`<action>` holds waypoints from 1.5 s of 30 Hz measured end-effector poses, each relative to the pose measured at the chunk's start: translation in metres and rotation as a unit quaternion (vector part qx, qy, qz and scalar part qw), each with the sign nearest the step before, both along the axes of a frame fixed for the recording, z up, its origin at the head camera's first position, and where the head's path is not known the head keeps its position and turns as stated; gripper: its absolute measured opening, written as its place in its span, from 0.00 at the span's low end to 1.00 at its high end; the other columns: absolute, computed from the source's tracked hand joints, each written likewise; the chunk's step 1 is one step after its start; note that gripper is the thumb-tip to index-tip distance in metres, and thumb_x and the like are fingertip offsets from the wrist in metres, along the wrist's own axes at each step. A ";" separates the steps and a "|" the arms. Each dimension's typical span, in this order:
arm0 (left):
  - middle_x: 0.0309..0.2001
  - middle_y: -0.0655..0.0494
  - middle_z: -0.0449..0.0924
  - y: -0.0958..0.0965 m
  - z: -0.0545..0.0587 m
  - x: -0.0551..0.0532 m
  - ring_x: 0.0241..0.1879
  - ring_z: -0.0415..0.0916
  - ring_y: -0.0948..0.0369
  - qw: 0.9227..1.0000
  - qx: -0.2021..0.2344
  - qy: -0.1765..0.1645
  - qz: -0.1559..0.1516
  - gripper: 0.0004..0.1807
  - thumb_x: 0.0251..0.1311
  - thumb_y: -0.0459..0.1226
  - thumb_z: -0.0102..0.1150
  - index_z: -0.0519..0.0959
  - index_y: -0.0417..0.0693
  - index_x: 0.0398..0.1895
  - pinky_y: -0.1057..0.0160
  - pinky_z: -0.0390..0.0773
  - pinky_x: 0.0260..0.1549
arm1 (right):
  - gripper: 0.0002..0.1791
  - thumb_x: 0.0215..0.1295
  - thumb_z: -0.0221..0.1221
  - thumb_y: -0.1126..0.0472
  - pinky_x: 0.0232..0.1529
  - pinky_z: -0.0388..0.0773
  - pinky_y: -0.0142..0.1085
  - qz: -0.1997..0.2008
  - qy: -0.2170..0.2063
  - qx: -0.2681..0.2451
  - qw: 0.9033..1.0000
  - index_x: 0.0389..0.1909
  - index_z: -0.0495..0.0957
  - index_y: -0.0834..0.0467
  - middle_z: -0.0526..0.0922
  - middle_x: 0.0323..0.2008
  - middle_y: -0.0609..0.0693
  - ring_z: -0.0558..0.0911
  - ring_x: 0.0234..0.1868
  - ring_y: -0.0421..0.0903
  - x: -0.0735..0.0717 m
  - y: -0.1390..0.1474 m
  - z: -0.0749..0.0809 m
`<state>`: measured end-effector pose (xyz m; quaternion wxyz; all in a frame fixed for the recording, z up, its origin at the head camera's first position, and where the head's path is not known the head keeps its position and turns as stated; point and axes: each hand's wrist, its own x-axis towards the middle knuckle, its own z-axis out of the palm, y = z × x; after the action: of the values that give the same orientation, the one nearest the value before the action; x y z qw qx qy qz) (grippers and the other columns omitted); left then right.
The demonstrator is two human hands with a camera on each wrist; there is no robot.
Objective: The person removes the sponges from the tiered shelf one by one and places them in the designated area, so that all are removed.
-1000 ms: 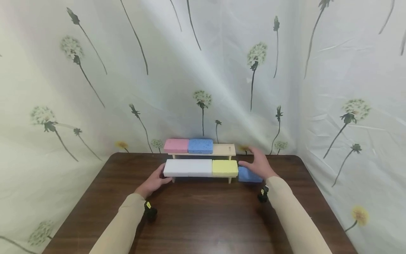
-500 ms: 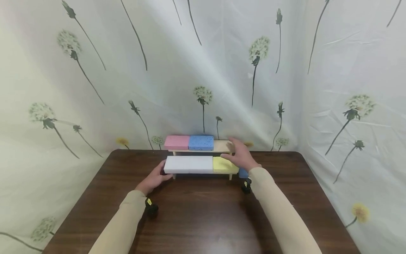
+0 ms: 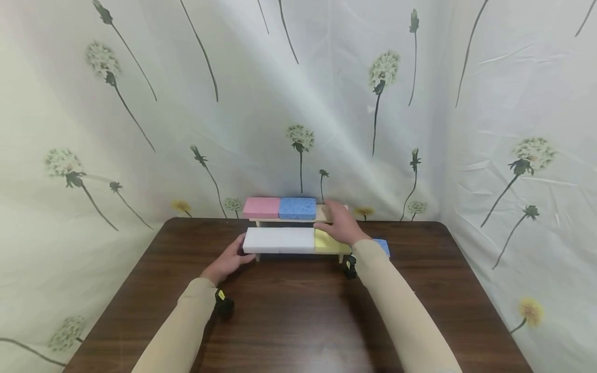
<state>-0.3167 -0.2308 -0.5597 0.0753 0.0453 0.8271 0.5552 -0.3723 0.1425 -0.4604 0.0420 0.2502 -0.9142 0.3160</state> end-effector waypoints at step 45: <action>0.79 0.39 0.62 0.001 0.000 -0.001 0.79 0.54 0.42 1.000 -0.001 -0.004 0.003 0.45 0.68 0.33 0.66 0.54 0.49 0.84 0.37 0.48 0.78 | 0.48 0.75 0.64 0.48 0.79 0.58 0.54 -0.045 -0.073 0.043 0.995 0.82 0.51 0.65 0.59 0.80 0.64 0.60 0.80 0.61 -0.014 -0.040 0.015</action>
<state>-0.3181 -0.2298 -0.5595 0.0768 0.0407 0.8273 0.5549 -0.3865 0.1029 -0.4454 -0.0219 0.1868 -0.9379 0.2914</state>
